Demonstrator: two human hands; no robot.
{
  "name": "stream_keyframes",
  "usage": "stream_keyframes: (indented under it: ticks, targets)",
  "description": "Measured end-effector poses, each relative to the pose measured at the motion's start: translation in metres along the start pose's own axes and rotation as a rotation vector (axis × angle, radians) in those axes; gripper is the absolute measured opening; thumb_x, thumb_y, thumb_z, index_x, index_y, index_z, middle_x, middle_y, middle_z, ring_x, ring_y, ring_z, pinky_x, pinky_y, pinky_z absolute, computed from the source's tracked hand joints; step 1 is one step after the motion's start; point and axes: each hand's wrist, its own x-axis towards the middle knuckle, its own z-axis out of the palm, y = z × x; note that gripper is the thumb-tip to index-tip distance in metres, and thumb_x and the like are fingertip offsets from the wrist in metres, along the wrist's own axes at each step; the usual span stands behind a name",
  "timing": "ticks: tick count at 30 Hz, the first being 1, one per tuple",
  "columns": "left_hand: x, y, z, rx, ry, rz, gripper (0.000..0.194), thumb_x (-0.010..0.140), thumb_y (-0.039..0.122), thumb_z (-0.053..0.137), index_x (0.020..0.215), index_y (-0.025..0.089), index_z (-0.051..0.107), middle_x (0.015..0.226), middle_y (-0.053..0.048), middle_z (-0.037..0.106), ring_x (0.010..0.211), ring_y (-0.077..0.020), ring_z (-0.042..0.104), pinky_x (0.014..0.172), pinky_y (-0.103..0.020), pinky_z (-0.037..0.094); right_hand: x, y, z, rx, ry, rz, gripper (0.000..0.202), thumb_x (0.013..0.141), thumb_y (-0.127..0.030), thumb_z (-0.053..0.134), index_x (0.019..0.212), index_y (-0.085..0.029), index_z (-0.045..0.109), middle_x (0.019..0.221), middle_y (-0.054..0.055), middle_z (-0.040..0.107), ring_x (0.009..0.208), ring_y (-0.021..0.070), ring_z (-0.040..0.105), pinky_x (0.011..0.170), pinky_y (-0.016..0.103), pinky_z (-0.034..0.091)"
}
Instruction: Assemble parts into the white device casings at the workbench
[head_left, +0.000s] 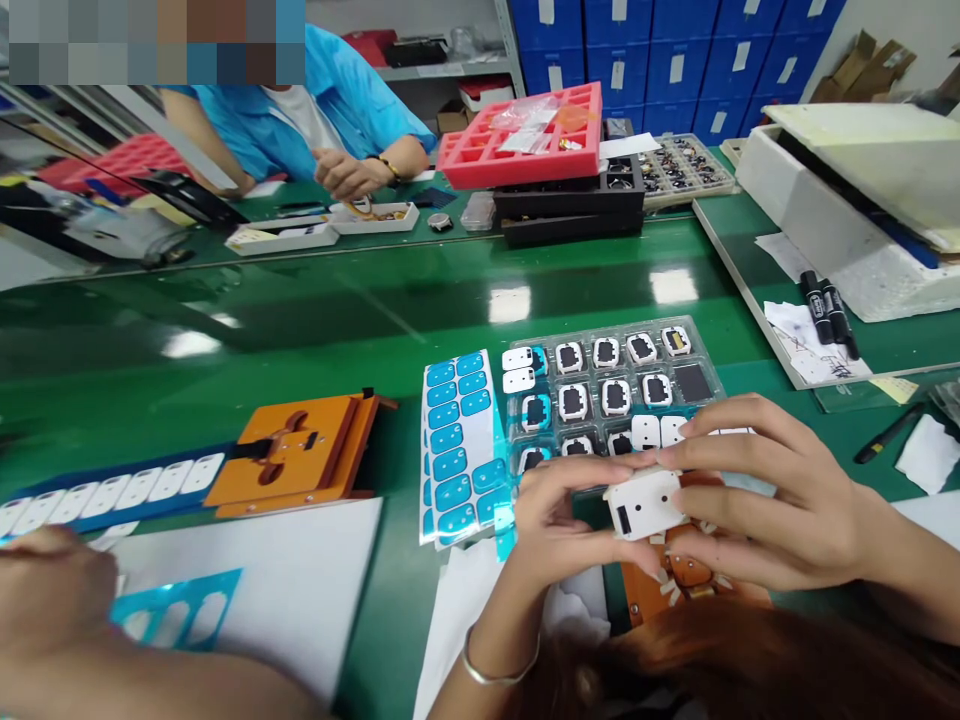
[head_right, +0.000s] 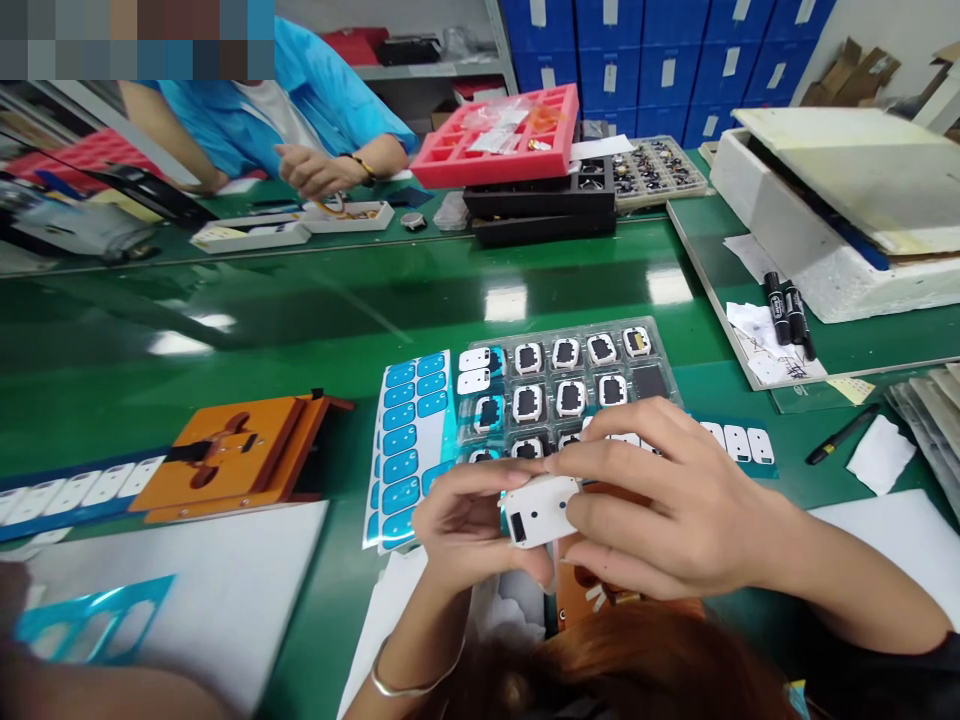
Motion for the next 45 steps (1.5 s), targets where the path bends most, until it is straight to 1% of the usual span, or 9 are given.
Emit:
stream_keyframes:
  ticks: [6, 12, 17, 22, 24, 28, 31, 35, 45]
  targets:
    - [0.000, -0.001, 0.000, -0.017, -0.020, -0.003, 0.066, 0.055, 0.041, 0.089, 0.111, 0.021, 0.063, 0.098, -0.006, 0.076, 0.090, -0.0216, 0.075, 0.072, -0.021, 0.063, 0.001, 0.000, 0.002, 0.069, -0.004, -0.003, 0.015, 0.093, -0.027, 0.063, 0.088, -0.013, 0.059, 0.113, 0.014, 0.057, 0.101, 0.0264, 0.056, 0.082, 0.044, 0.052]
    - [-0.001, 0.000, 0.002, -0.044, -0.020, -0.027, 0.059, 0.062, 0.043, 0.085, 0.111, 0.019, 0.063, 0.101, -0.008, 0.076, 0.093, -0.0231, 0.074, 0.077, -0.024, 0.063, 0.001, -0.007, 0.003, 0.258, 0.219, 0.092, 0.020, 0.091, -0.018, 0.052, 0.071, -0.018, 0.051, 0.066, 0.000, 0.041, 0.060, 0.0151, 0.042, 0.060, 0.034, 0.048]
    - [0.000, -0.001, 0.001, 0.021, -0.051, -0.021, 0.061, 0.058, 0.045, 0.086, 0.109, 0.019, 0.064, 0.097, -0.008, 0.076, 0.088, -0.0247, 0.075, 0.072, -0.026, 0.064, 0.002, -0.014, 0.001, 0.061, 0.067, -0.085, 0.036, 0.086, -0.011, 0.052, 0.052, -0.019, 0.043, 0.052, -0.002, 0.035, 0.050, 0.0127, 0.034, 0.062, 0.035, 0.046]
    - [-0.006, -0.007, 0.001, 0.068, 0.021, 0.013, 0.060, 0.063, 0.037, 0.087, 0.115, 0.020, 0.061, 0.105, -0.007, 0.075, 0.098, -0.0259, 0.073, 0.079, -0.031, 0.065, 0.010, -0.014, -0.009, 0.575, 0.041, 0.215, 0.043, 0.107, -0.029, 0.025, 0.067, -0.020, 0.041, 0.055, -0.003, 0.042, 0.050, 0.0116, 0.039, 0.076, 0.035, 0.052]
    - [-0.008, -0.009, 0.001, 0.095, 0.041, 0.027, 0.060, 0.065, 0.032, 0.087, 0.117, 0.023, 0.061, 0.111, -0.006, 0.073, 0.103, -0.0255, 0.071, 0.081, -0.032, 0.064, 0.010, -0.011, -0.011, 0.702, 0.094, 0.356, 0.039, 0.107, -0.029, 0.032, 0.070, -0.020, 0.042, 0.057, -0.004, 0.043, 0.052, 0.0109, 0.042, 0.073, 0.033, 0.053]
    - [-0.009, -0.010, 0.001, 0.129, 0.045, 0.057, 0.063, 0.066, 0.027, 0.087, 0.122, 0.025, 0.058, 0.118, -0.004, 0.071, 0.106, -0.0235, 0.070, 0.079, -0.030, 0.065, 0.005, -0.007, -0.003, 0.547, 0.237, 0.512, 0.015, 0.094, -0.016, 0.061, 0.080, -0.017, 0.058, 0.070, 0.000, 0.055, 0.065, 0.0125, 0.053, 0.062, 0.027, 0.049]
    - [-0.008, -0.009, -0.001, 0.196, 0.016, 0.105, 0.063, 0.068, 0.027, 0.086, 0.124, 0.024, 0.057, 0.120, -0.006, 0.070, 0.105, -0.0234, 0.071, 0.074, -0.029, 0.065, 0.003, -0.006, 0.005, 0.360, 0.236, 0.309, 0.010, 0.092, -0.013, 0.062, 0.082, -0.015, 0.061, 0.068, 0.001, 0.056, 0.061, 0.0125, 0.051, 0.059, 0.029, 0.049]
    - [-0.007, -0.008, -0.004, 0.291, -0.049, 0.162, 0.061, 0.073, 0.032, 0.084, 0.127, 0.022, 0.056, 0.124, -0.009, 0.068, 0.101, -0.0223, 0.072, 0.068, -0.029, 0.063, 0.005, -0.004, 0.008, -0.138, 0.157, -0.082, 0.010, 0.085, -0.010, 0.064, 0.075, -0.014, 0.065, 0.059, 0.000, 0.053, 0.055, 0.0146, 0.046, 0.049, 0.031, 0.045]
    - [-0.002, -0.009, -0.001, 0.278, -0.051, 0.241, 0.059, 0.071, 0.020, 0.086, 0.123, 0.013, 0.057, 0.122, -0.012, 0.069, 0.099, -0.0189, 0.073, 0.071, -0.025, 0.061, 0.001, 0.005, 0.012, -0.223, 0.146, -0.143, 0.010, 0.078, -0.011, 0.059, 0.071, -0.014, 0.066, 0.058, -0.001, 0.047, 0.052, 0.0134, 0.039, 0.044, 0.030, 0.033]
